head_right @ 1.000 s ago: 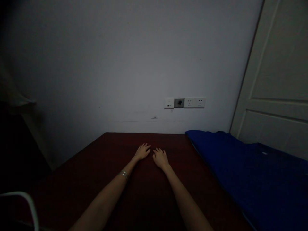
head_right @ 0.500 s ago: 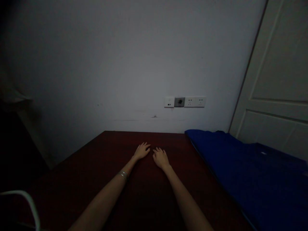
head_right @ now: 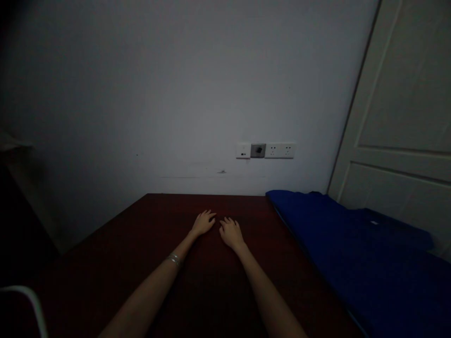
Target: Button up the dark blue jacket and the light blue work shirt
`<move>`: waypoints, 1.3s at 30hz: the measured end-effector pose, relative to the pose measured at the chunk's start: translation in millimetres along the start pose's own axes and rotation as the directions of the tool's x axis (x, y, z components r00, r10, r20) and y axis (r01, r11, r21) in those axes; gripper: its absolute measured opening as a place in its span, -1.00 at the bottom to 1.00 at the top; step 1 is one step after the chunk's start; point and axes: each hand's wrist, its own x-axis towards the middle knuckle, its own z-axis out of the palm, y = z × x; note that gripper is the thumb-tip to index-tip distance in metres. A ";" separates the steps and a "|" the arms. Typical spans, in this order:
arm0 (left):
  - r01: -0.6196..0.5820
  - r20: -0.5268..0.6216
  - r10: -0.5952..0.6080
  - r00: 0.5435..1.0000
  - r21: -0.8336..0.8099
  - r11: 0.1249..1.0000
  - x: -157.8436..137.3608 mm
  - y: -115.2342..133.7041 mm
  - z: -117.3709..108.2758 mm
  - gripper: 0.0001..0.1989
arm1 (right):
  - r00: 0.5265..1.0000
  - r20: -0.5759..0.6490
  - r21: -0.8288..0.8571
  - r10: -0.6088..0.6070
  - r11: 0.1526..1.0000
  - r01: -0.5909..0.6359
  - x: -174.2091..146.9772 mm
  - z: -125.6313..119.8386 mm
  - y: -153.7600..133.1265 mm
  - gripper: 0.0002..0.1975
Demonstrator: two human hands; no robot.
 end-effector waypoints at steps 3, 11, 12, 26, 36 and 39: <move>-0.001 0.015 0.001 1.000 0.002 1.000 1.5 -1.9 2.0 -0.55 | 1.000 -0.005 -0.002 -0.003 1.000 0.003 -0.8 0.2 0.6 -0.56; -0.055 0.074 0.051 0.996 0.048 0.997 2.2 -1.8 1.5 -0.52 | 1.000 -0.012 -0.002 0.011 1.000 -0.011 -0.8 -2.6 -3.9 -0.56; -0.056 0.086 0.050 0.995 0.064 0.996 2.4 -1.0 0.8 -0.51 | 1.000 -0.010 -0.002 0.011 1.000 -0.011 -1.2 -4.2 -4.8 -0.56; -0.183 0.159 0.189 0.969 -0.053 0.982 56.7 12.1 -35.8 -0.68 | 0.979 0.180 -0.146 0.098 0.987 -0.072 -89.0 -124.1 90.6 -0.26; -0.127 0.084 0.155 0.984 -0.271 0.954 129.7 114.3 -24.2 -0.69 | 0.913 0.176 -0.209 0.368 0.920 -0.331 -190.8 -171.0 141.8 -0.29; -0.148 0.074 0.172 0.982 -0.256 0.955 145.5 148.6 -11.9 -0.71 | 0.916 0.162 -0.215 0.367 0.919 -0.331 -208.9 -170.7 141.0 -0.27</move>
